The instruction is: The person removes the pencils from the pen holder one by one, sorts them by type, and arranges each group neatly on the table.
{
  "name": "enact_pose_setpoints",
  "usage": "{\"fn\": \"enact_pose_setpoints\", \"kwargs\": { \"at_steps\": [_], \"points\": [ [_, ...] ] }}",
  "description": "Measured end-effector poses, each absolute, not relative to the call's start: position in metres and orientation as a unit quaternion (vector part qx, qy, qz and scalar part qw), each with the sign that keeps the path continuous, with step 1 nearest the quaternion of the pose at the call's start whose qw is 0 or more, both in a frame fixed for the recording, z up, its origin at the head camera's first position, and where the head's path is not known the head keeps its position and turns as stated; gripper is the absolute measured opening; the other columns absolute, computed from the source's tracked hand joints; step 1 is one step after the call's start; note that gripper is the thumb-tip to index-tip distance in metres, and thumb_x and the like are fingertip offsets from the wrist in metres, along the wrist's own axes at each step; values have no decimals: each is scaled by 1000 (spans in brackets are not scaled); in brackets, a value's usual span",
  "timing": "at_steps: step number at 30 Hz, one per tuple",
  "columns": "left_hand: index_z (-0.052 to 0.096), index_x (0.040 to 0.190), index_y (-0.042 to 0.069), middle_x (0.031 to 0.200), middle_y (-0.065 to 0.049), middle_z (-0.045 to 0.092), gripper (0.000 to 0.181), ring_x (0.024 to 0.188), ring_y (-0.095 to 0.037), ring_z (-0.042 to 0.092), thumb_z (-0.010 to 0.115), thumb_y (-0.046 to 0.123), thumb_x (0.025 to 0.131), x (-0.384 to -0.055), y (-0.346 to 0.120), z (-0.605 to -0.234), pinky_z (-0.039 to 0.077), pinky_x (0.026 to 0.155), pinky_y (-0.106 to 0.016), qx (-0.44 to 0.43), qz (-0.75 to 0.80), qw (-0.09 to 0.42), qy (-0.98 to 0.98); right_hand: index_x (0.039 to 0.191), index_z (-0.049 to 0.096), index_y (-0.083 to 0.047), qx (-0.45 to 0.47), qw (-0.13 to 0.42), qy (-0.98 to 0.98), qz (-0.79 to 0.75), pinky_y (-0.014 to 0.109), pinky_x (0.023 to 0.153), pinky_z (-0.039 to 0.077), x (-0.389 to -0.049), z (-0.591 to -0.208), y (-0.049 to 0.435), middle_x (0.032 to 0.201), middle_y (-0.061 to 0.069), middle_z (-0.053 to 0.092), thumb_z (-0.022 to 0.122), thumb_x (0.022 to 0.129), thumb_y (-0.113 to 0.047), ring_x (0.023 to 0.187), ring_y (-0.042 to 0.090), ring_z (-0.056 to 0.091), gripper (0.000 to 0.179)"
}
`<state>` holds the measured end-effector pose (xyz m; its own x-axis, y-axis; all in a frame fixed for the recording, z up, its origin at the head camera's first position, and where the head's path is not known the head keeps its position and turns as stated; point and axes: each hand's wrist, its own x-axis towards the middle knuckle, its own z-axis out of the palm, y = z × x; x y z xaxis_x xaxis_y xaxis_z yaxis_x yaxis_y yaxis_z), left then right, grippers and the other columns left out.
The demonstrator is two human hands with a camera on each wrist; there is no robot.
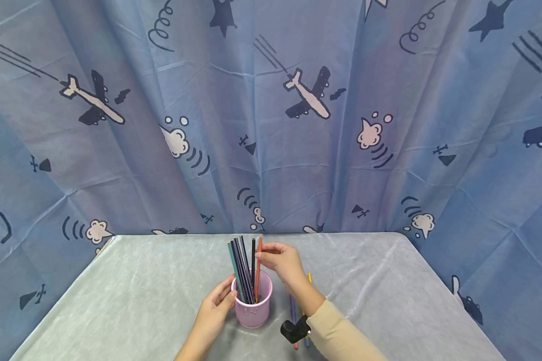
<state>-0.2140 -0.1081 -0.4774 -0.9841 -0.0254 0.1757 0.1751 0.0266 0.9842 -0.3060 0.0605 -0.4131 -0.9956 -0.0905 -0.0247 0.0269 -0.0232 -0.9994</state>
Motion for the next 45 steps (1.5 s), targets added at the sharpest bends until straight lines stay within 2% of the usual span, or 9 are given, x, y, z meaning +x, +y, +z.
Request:
{"fn": "enact_pose_setpoints", "kwargs": {
  "at_steps": [12, 17, 21, 25, 28, 34, 45],
  "points": [
    [42, 141, -15, 144, -34, 47, 49, 136, -45, 46, 55, 9, 100, -213, -107, -477, 42, 113, -45, -47, -694, 76, -714, 115, 64, 13, -38, 17, 682, -730, 24, 84, 62, -302, -392, 72, 89, -3, 75, 72, 87, 0, 82, 4, 71, 32],
    [42, 142, -14, 144, -34, 47, 50, 136, -45, 47, 55, 10, 100, -213, -107, -476, 43, 113, -44, -46, -691, 74, -717, 112, 66, 10, -48, 3, 685, -727, 25, 85, 62, -298, -383, 78, 90, -2, 75, 74, 87, -3, 84, 5, 72, 29],
    [42, 142, -14, 144, -33, 48, 50, 136, -44, 48, 55, 10, 101, -212, -107, -475, 43, 112, -44, -44, -690, 73, -718, 116, 64, 13, -53, -5, 683, -728, 27, 86, 62, -297, -380, 81, 89, -4, 75, 72, 88, -1, 84, 6, 73, 32],
    [42, 142, -14, 144, -33, 47, 49, 136, -44, 47, 54, 10, 101, -212, -107, -475, 44, 112, -43, -45, -691, 70, -718, 109, 69, 7, -65, -11, 664, -745, 27, 85, 63, -295, -375, 88, 85, -7, 75, 71, 88, 2, 83, 7, 73, 22],
    [41, 142, -14, 144, -33, 47, 49, 136, -44, 47, 54, 10, 101, -212, -107, -474, 44, 113, -43, -45, -691, 69, -718, 99, 72, -4, -79, -15, 649, -757, 27, 84, 63, -293, -369, 94, 84, -7, 75, 71, 87, 2, 84, 7, 74, 14],
    [42, 142, -14, 144, -33, 47, 50, 136, -44, 47, 54, 11, 101, -211, -107, -475, 43, 113, -44, -42, -690, 68, -719, 91, 75, -18, -101, -31, 644, -757, 27, 85, 63, -289, -358, 106, 87, -7, 76, 72, 88, -1, 86, 8, 74, 18],
    [42, 143, -12, 145, -32, 48, 50, 136, -43, 47, 54, 13, 101, -213, -108, -478, 43, 113, -43, -43, -691, 73, -718, 92, 77, -22, -111, -42, 640, -759, 25, 84, 62, -283, -344, 136, 90, -8, 77, 72, 89, -4, 87, 8, 75, 18]
  ]
}}
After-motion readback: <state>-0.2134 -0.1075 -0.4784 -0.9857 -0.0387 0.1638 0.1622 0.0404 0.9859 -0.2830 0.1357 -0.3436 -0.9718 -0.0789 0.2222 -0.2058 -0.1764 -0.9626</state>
